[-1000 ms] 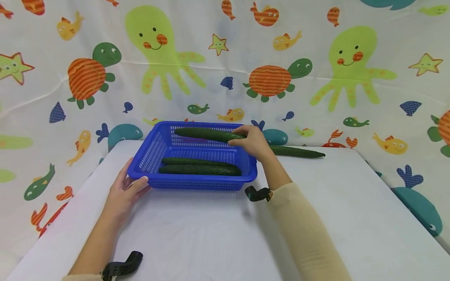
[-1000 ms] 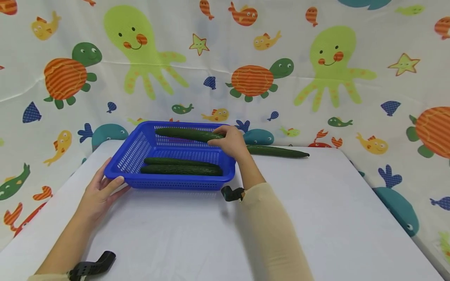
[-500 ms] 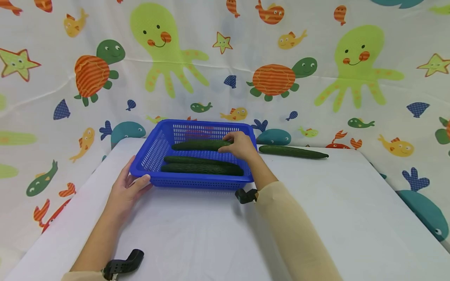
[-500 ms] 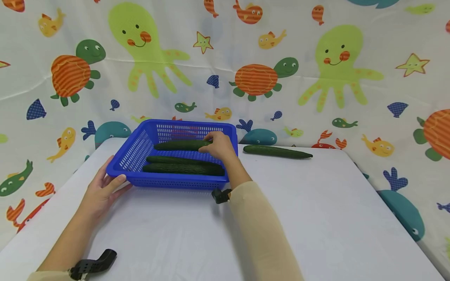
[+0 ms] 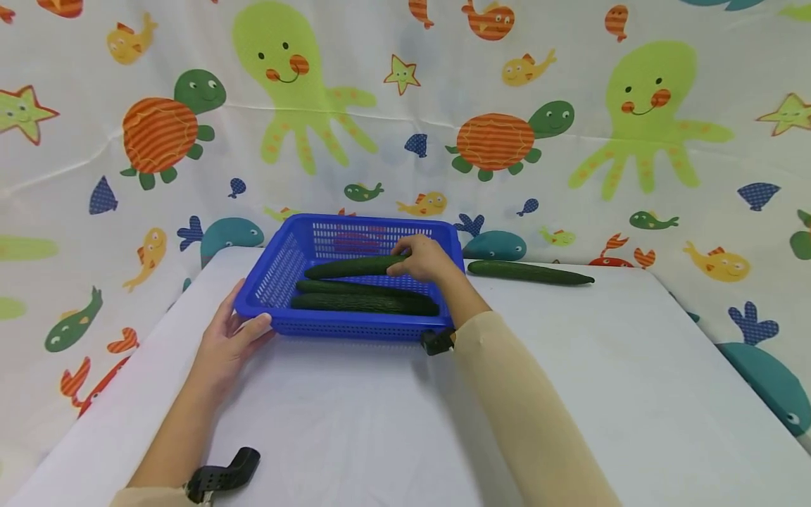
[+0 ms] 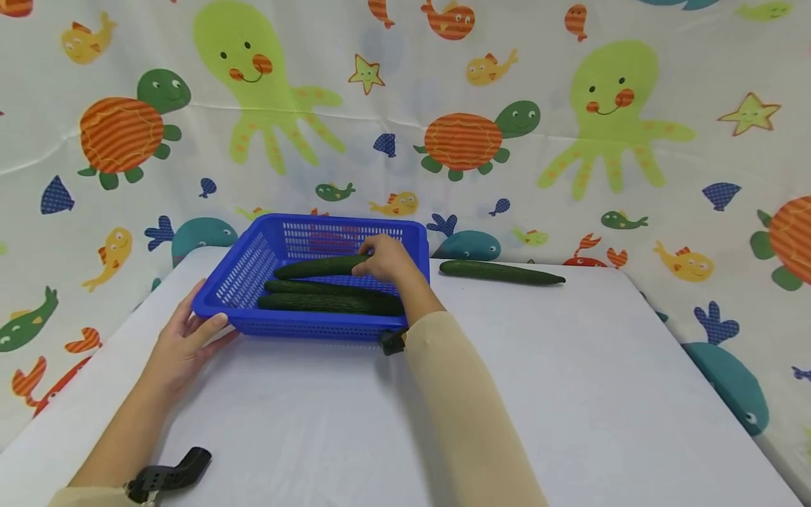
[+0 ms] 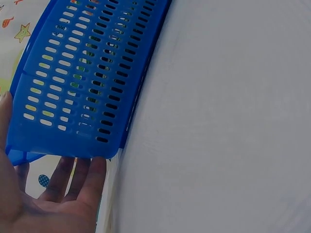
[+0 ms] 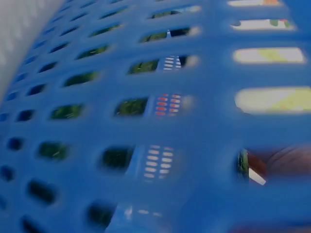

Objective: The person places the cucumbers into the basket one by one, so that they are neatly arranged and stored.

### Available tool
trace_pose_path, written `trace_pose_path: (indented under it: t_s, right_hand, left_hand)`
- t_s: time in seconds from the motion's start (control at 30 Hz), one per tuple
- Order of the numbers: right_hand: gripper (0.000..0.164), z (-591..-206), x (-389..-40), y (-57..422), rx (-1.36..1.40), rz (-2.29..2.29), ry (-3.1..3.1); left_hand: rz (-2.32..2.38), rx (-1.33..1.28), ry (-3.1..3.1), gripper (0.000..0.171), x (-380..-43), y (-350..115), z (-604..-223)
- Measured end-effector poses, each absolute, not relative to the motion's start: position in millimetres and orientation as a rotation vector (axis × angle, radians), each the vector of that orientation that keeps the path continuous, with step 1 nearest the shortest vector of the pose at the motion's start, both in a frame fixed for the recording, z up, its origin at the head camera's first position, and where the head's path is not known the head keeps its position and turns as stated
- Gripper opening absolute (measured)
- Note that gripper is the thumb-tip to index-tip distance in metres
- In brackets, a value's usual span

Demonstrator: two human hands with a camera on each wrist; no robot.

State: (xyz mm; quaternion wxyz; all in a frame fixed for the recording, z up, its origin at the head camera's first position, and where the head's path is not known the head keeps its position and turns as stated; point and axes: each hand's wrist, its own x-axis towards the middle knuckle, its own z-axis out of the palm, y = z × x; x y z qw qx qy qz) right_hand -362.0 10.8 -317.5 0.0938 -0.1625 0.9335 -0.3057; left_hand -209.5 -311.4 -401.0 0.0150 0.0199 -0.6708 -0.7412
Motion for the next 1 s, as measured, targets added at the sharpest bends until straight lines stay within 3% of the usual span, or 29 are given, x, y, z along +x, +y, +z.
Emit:
trace_pose_path:
  t_s: [0.63,1.0]
  right_hand:
    - [0.043,-333.4,-369.2,7.9,-0.603,-0.525,2.734]
    - [0.046,-329.2,-361.2,-0.6,-0.510,-0.187,2.828]
  left_hand:
    - [-2.286,0.020,-2.113,0.080,-211.6,-309.6,-403.5]
    - [-2.351,0.019,-2.052,0.078,-214.2,-312.7,-405.0]
